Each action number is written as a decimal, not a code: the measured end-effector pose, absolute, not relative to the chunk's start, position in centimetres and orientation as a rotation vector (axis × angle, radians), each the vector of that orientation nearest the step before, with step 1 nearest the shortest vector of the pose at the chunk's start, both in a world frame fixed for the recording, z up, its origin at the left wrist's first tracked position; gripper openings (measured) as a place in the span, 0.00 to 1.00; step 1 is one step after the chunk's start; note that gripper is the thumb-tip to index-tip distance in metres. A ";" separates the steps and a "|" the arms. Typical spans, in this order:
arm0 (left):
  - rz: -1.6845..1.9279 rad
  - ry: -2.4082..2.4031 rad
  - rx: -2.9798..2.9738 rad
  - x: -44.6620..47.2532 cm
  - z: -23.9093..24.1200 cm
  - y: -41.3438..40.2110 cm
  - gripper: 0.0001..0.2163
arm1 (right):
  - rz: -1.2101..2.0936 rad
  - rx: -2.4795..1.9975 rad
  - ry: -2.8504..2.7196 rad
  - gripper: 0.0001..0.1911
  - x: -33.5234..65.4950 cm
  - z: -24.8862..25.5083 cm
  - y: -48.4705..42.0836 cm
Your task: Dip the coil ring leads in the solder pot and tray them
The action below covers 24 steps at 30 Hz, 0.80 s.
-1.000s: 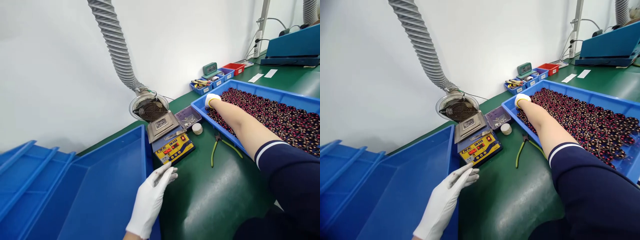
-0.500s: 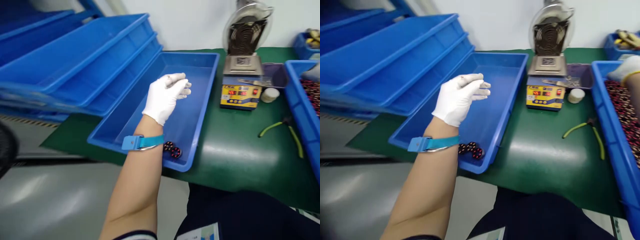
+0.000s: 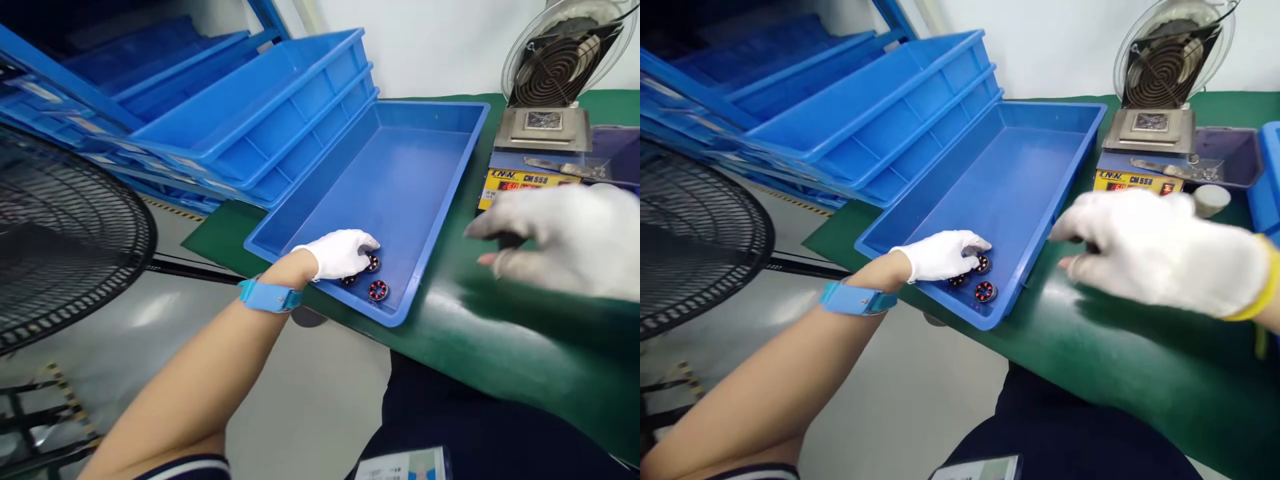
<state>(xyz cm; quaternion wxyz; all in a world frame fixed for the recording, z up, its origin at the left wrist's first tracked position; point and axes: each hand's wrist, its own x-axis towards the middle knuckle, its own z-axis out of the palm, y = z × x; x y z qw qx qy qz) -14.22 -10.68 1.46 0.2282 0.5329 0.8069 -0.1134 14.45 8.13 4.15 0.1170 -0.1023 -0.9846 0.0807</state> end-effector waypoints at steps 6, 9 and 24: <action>-0.253 2.196 1.585 -13.5 0.6 -11.0 0.28 | 0.331 -0.136 -3.137 0.15 12.9 2.8 4.5; -0.058 2.262 1.518 -14.0 0.0 -10.3 0.20 | 0.359 -0.203 -3.101 0.16 13.0 1.8 5.6; 1.339 1.220 1.010 -4.6 2.4 1.8 0.17 | 0.519 -0.553 -2.398 0.27 11.2 1.2 10.8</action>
